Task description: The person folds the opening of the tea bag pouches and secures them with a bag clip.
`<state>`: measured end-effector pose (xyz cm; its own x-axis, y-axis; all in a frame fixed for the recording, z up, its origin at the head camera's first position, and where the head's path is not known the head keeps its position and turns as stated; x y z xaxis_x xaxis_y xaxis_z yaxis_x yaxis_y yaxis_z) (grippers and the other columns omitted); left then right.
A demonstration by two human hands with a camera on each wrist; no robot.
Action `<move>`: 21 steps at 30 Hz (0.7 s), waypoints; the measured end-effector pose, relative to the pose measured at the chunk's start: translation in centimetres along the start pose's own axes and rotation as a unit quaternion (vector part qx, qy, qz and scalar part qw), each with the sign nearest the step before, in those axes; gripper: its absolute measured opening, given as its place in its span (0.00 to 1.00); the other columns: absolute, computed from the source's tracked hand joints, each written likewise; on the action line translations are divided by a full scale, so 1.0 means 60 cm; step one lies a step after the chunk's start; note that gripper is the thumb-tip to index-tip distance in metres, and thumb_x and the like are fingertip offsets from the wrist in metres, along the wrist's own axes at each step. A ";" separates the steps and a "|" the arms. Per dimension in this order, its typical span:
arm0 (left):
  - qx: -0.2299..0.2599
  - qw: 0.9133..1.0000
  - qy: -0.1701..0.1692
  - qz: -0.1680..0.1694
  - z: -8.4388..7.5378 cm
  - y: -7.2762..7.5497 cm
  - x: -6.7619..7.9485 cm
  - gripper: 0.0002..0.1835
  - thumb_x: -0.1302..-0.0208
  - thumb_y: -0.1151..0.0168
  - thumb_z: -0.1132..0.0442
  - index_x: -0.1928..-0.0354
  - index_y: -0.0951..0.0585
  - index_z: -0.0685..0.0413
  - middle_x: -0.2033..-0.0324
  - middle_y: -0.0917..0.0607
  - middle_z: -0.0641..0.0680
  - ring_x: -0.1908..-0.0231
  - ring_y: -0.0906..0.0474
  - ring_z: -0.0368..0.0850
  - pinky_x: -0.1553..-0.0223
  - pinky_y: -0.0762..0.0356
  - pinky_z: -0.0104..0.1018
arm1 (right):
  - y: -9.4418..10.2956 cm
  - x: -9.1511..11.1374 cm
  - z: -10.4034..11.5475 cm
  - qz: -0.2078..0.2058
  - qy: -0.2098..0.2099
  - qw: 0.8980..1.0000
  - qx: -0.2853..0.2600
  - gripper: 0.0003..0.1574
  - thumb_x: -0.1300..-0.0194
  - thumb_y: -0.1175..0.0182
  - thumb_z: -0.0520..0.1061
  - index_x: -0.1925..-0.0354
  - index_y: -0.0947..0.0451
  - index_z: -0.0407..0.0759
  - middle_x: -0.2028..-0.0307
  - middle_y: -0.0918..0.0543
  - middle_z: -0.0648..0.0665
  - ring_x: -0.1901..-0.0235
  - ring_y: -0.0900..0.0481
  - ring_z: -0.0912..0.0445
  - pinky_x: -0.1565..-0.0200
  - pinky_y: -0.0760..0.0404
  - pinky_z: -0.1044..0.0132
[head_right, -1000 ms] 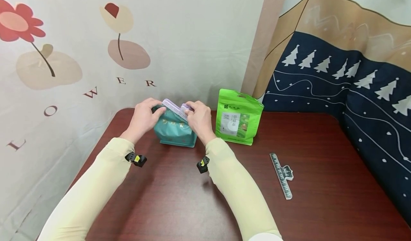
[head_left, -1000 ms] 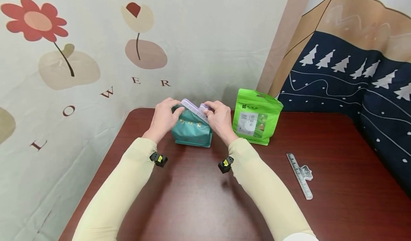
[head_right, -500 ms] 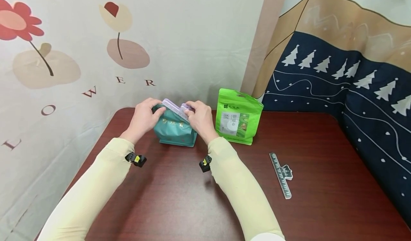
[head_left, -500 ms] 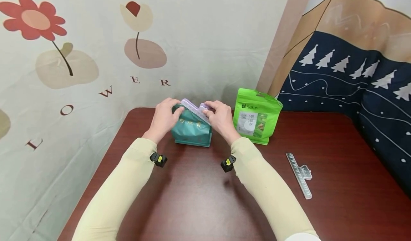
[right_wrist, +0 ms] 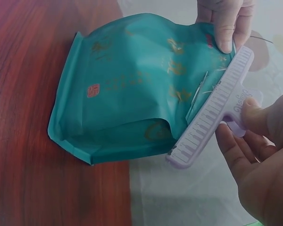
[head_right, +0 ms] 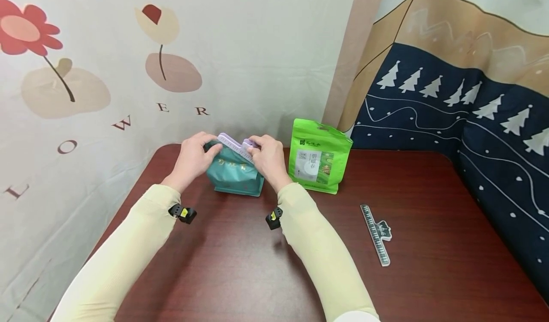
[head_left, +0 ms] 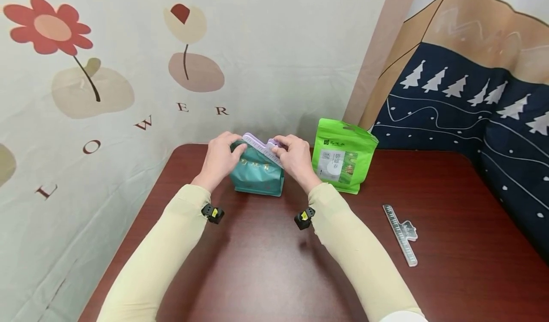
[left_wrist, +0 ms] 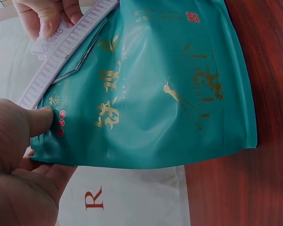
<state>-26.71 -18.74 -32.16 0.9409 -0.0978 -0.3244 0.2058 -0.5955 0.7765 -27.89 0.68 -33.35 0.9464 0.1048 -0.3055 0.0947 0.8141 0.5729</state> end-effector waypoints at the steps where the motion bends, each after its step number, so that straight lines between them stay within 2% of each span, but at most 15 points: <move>1: 0.000 1.000 -0.001 0.000 0.000 0.000 0.000 0.17 0.26 0.36 0.62 0.42 0.16 0.65 0.48 0.16 0.64 0.45 0.20 0.63 0.44 0.22 0.56 | -0.001 0.000 -0.001 -0.002 -0.003 1.000 -0.001 0.15 0.32 0.31 0.39 0.48 0.12 0.40 0.58 0.13 0.40 0.57 0.17 0.46 0.53 0.17 0.56; 6: 0.000 1.000 -0.006 -0.003 0.000 0.000 0.002 0.17 0.27 0.36 0.62 0.43 0.16 0.66 0.49 0.15 0.64 0.47 0.19 0.63 0.45 0.22 0.55 | -0.006 -0.001 -0.002 -0.010 -0.015 1.000 0.001 0.14 0.32 0.32 0.39 0.48 0.11 0.41 0.58 0.13 0.40 0.57 0.17 0.46 0.54 0.17 0.57; 14: -0.001 1.000 -0.019 -0.008 -0.002 0.002 0.001 0.16 0.28 0.35 0.63 0.45 0.15 0.66 0.52 0.14 0.64 0.50 0.18 0.63 0.47 0.22 0.55 | -0.003 -0.002 0.000 -0.025 -0.013 1.000 0.008 0.13 0.33 0.31 0.38 0.50 0.10 0.42 0.59 0.12 0.41 0.58 0.17 0.46 0.54 0.18 0.56; 21: 0.000 1.000 -0.017 -0.009 0.000 0.003 0.000 0.16 0.27 0.36 0.62 0.45 0.15 0.66 0.51 0.15 0.64 0.49 0.18 0.62 0.47 0.21 0.55 | -0.004 -0.004 0.003 -0.020 -0.008 1.000 0.009 0.14 0.33 0.31 0.39 0.49 0.11 0.41 0.58 0.13 0.40 0.57 0.17 0.45 0.54 0.18 0.56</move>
<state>-26.67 -18.82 -32.00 0.9273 -0.1136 -0.3565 0.2228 -0.5979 0.7700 -28.06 0.37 -33.28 0.9464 0.0626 -0.3167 0.1388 0.8068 0.5744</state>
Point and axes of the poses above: each hand's wrist, its own x-axis away from the middle knuckle, its own y-axis out of the back of the hand, z = x × y, the point moved 6 cm from there along -x, towards the middle knuckle
